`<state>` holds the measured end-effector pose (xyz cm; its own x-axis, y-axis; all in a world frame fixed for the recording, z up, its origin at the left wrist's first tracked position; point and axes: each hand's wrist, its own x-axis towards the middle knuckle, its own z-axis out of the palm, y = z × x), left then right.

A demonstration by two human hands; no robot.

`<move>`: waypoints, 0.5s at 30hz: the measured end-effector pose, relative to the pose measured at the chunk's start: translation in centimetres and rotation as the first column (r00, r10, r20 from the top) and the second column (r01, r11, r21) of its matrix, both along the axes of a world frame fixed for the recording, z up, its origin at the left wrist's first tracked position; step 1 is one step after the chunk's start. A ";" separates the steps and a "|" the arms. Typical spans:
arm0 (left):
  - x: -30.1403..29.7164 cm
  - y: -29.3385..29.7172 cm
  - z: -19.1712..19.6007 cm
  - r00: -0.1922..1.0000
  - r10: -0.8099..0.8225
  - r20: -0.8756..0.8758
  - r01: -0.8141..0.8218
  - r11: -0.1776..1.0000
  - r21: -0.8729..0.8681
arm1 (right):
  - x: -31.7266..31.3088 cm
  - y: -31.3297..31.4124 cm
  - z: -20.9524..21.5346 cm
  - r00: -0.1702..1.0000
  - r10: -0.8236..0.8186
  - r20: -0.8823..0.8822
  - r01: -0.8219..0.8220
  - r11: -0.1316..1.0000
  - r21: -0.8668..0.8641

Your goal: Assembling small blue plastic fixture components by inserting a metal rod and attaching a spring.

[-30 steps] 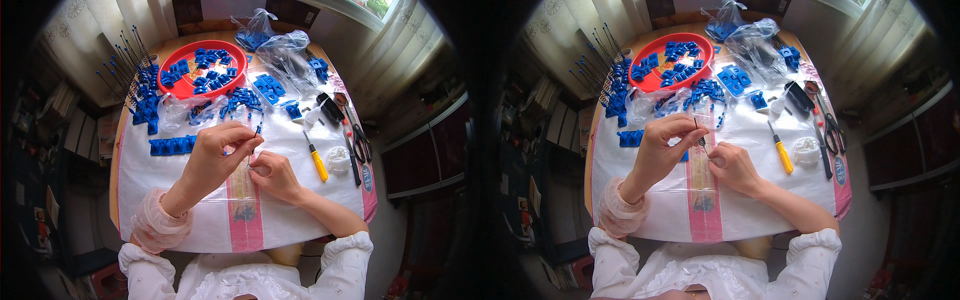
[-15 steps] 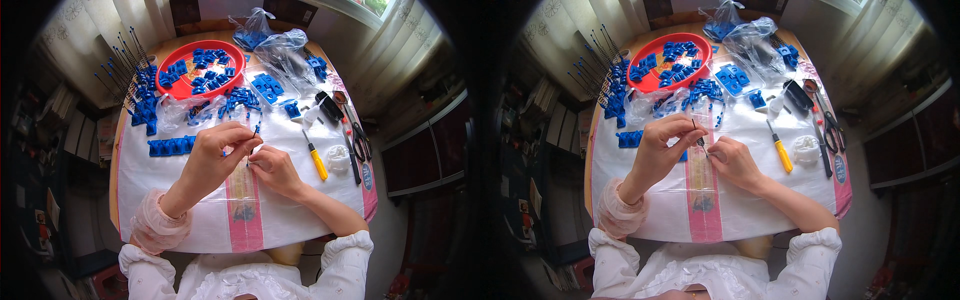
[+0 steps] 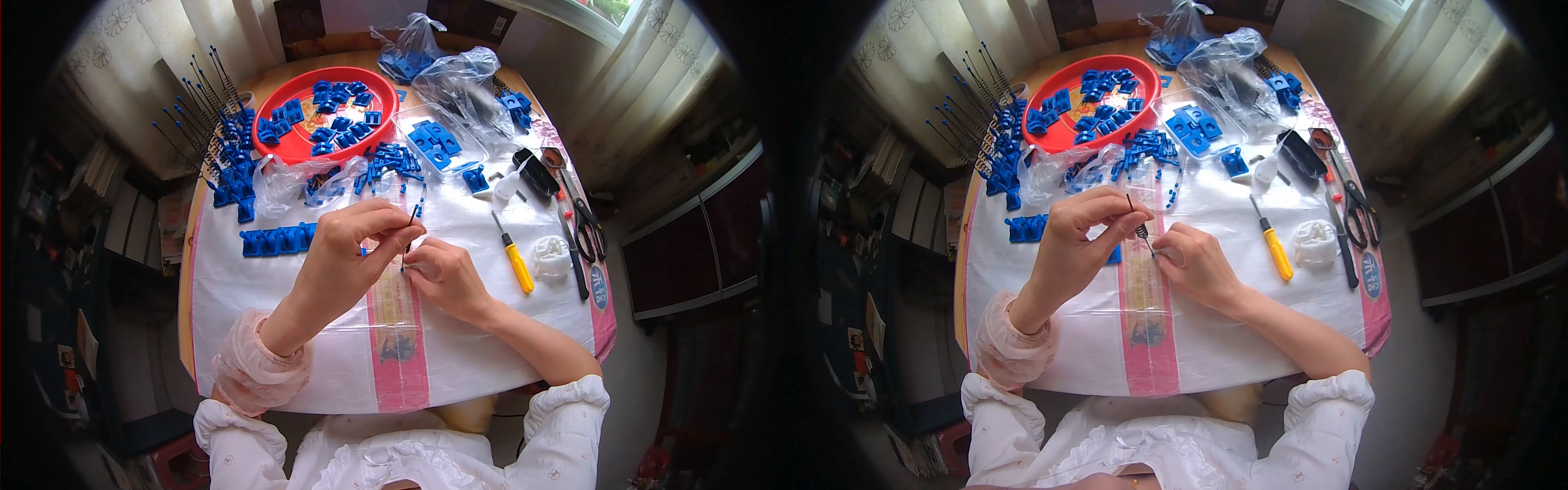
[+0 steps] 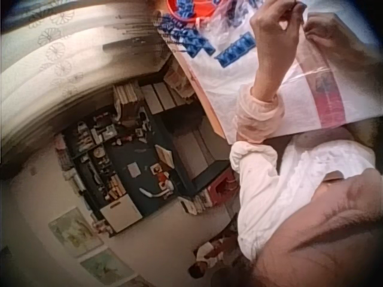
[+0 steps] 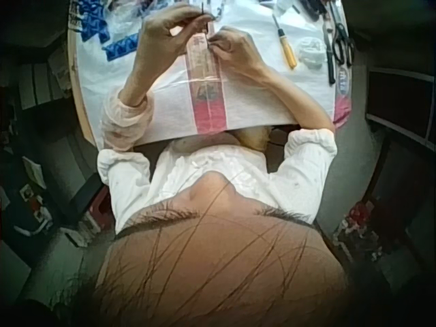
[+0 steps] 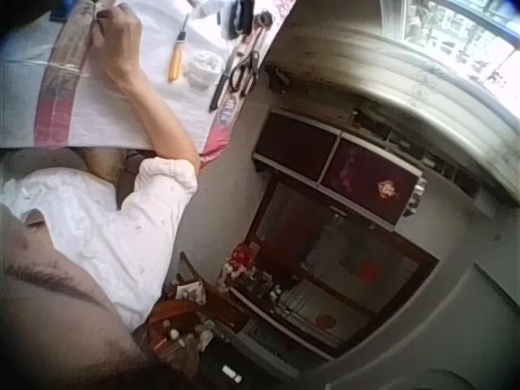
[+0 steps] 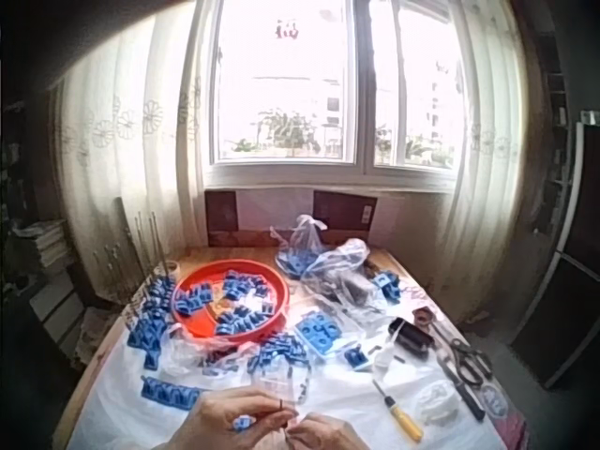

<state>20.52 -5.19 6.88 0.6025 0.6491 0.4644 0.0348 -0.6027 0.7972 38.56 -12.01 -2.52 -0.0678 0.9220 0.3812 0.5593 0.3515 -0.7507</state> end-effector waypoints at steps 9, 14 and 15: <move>0.0 -0.1 0.2 1.000 0.000 0.004 0.000 1.000 -0.014 | 0.1 -0.2 0.4 1.000 -0.017 0.010 0.017 1.000 -0.004; -0.1 0.0 0.2 1.000 -0.004 -0.005 0.004 1.000 -0.015 | -0.1 -0.3 0.2 0.999 -0.007 0.031 0.008 1.000 -0.013; -0.1 0.0 0.2 1.000 -0.002 0.000 0.002 1.000 -0.015 | 0.0 -0.3 0.2 1.000 -0.010 0.023 0.010 1.000 -0.013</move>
<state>20.46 -5.22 7.03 0.6037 0.6547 0.4548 0.0335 -0.5909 0.8061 38.59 -12.29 -2.30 -0.0668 0.9276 0.3674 0.5800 0.3358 -0.7422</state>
